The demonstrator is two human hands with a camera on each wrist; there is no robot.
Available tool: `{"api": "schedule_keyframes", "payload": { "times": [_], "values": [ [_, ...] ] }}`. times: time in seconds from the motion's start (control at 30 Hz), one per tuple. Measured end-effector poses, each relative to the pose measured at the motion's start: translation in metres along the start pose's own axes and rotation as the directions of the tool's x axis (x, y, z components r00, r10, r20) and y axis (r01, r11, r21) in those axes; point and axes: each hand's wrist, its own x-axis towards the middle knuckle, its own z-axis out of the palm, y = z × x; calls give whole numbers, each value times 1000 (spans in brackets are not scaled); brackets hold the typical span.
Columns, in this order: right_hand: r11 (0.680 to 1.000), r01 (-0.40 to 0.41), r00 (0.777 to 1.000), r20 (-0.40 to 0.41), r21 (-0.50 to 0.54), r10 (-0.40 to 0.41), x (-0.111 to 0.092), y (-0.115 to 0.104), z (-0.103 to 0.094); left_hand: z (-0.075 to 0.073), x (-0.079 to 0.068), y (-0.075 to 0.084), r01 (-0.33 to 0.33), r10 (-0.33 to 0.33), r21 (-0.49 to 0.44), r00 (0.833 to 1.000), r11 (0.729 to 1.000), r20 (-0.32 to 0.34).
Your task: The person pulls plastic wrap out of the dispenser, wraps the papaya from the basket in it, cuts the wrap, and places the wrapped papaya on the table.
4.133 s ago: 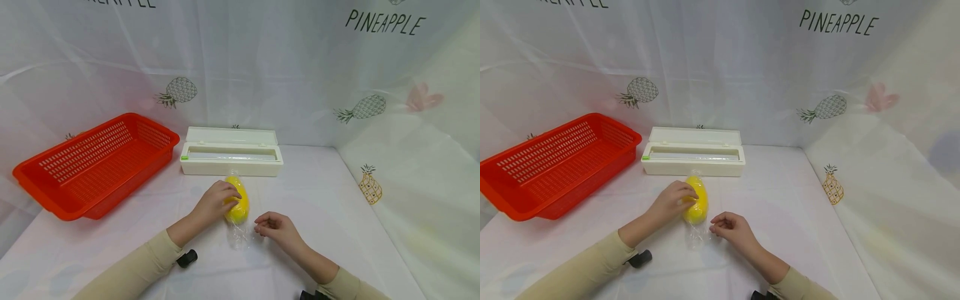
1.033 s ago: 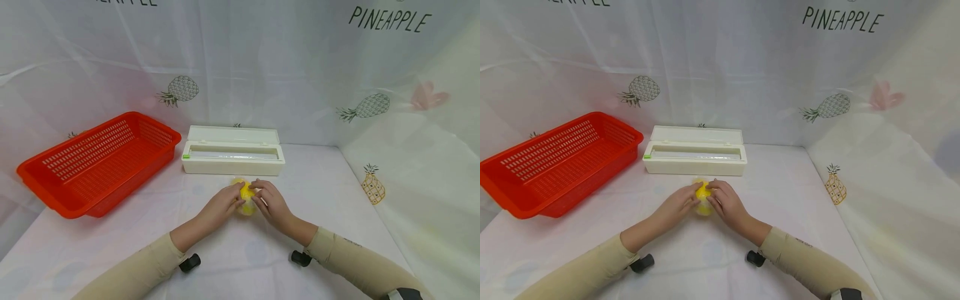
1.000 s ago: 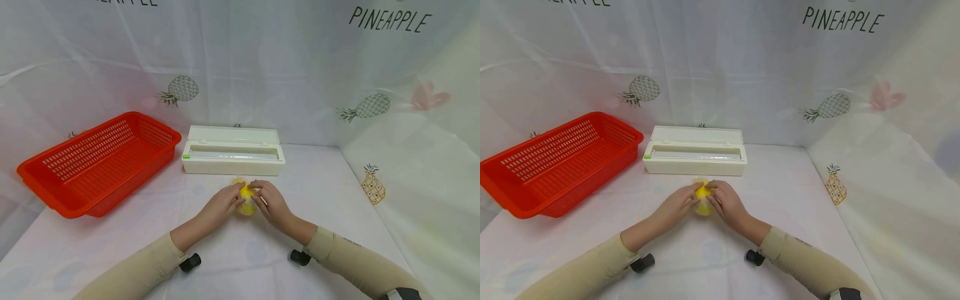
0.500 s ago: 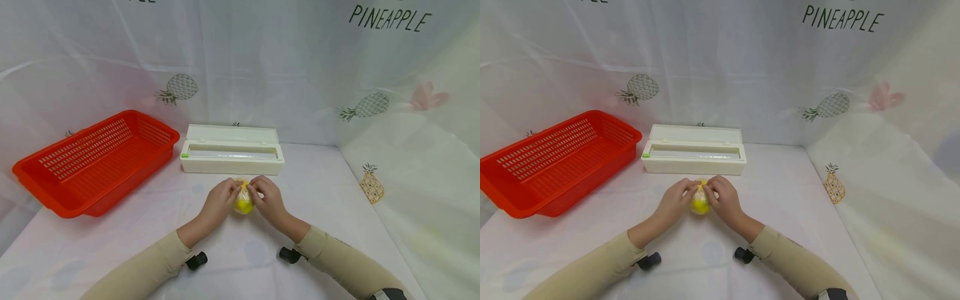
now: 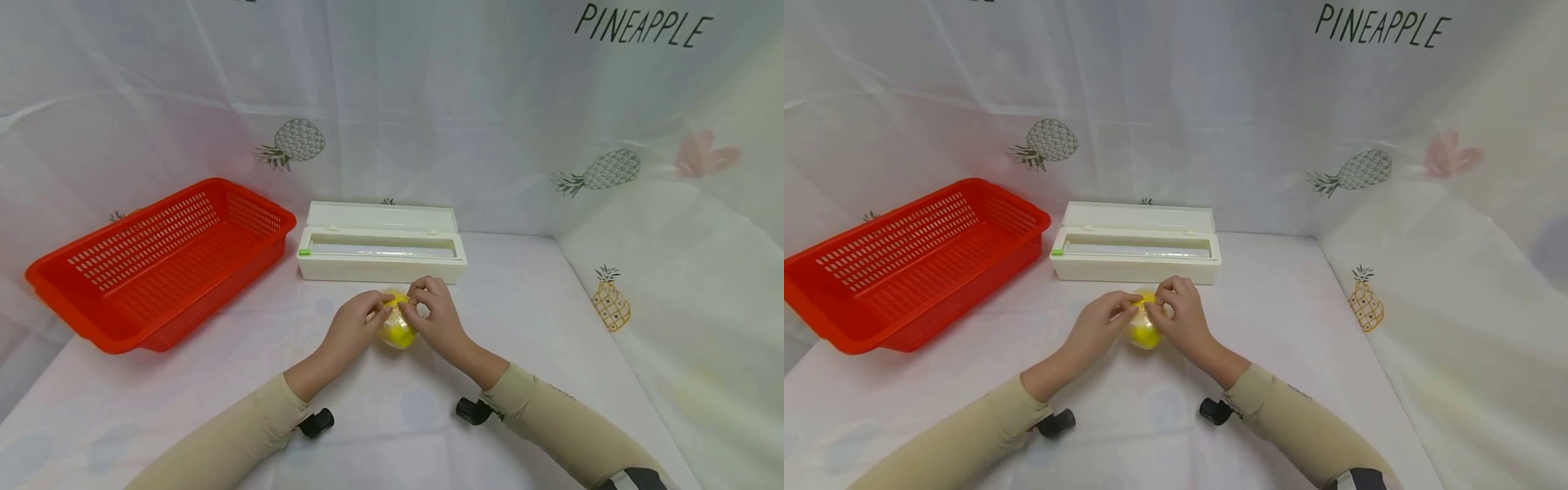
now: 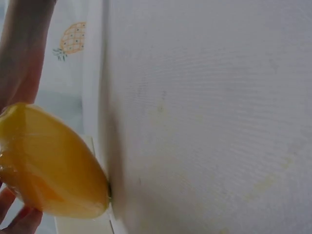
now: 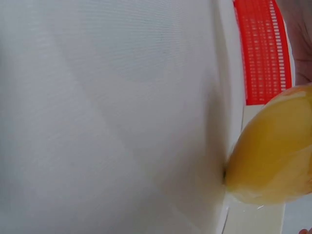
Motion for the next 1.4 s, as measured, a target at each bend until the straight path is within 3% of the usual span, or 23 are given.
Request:
{"api": "schedule_keyframes", "payload": {
  "times": [0.23,0.47,0.63,0.77,0.87,0.97,1.13,1.3,1.4],
  "values": [
    [982,-136,986,115,127,122,-6,11,2,0,-2,-6,-32,32,6,999,999,39],
    [929,-281,950,206,241,234,-12,22,3,3,-5,-16,-36,38,-35,996,999,75],
    [926,-290,922,332,244,201,-13,28,2,2,-2,-23,24,-3,-173,992,985,122],
    [930,-289,896,406,228,179,-12,31,2,-1,3,-26,84,-28,-259,976,962,215],
    [927,-303,875,449,222,179,-11,34,4,-4,4,-30,122,-41,-279,959,952,279],
    [928,-301,869,464,222,171,-10,35,6,-7,4,-34,121,-26,-284,948,951,317],
    [929,-292,871,464,226,161,-9,36,8,-9,4,-38,113,-8,-279,937,954,350],
    [917,-326,845,505,230,174,-10,37,8,-7,4,-41,171,-38,-312,919,935,391],
    [917,-330,826,538,225,165,-11,39,8,-5,5,-43,192,-47,-339,918,921,394]
  ]
}}
